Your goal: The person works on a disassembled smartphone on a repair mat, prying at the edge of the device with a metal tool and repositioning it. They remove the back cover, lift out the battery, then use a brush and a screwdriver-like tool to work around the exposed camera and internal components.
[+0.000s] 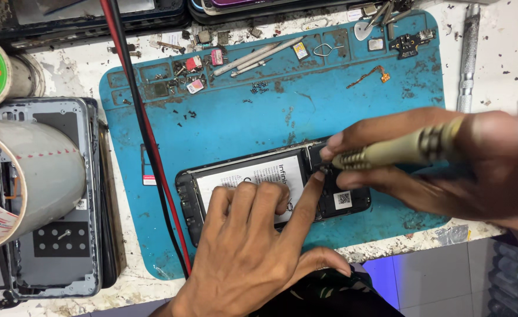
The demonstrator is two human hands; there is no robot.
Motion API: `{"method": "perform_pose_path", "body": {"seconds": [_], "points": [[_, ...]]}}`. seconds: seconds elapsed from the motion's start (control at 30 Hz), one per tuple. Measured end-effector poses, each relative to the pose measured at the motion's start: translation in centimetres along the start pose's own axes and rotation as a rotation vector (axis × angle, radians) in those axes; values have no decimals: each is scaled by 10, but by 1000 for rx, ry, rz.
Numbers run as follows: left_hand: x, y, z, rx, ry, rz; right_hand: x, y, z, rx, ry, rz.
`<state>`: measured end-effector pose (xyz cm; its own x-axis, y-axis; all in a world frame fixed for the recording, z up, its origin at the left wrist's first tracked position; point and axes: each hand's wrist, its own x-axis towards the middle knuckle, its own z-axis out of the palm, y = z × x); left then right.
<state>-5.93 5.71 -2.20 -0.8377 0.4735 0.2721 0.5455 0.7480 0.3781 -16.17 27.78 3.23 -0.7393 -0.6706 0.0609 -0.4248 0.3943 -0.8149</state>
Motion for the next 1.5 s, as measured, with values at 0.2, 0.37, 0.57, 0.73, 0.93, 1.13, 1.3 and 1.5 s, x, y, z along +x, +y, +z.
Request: {"method": "perform_pose_path", "body": {"seconds": [0.2,0.37,0.57,0.73,0.93,1.13,1.3,1.5], "points": [[0,2,-3,-31,-21,-28,-15,12,-13,27,-97,-48],[4,3,-4,-5,-10,-29,-5,28,-10,-36,16,-447],[4,4,-5,2,-21,-38,17,0,-15,-254,60,-558],[3,3,-5,13,-25,-36,4,17,-23,-331,106,-562],[3,2,-7,-6,15,-8,-7,38,-19,-218,148,-497],[4,-1,-23,-80,88,-27,-2,21,-6,-211,219,-467],[6,-23,-45,89,183,-375,5,22,-11,-151,154,-529],[15,-38,-40,186,253,-453,10,16,-9,-296,263,-633]]}}
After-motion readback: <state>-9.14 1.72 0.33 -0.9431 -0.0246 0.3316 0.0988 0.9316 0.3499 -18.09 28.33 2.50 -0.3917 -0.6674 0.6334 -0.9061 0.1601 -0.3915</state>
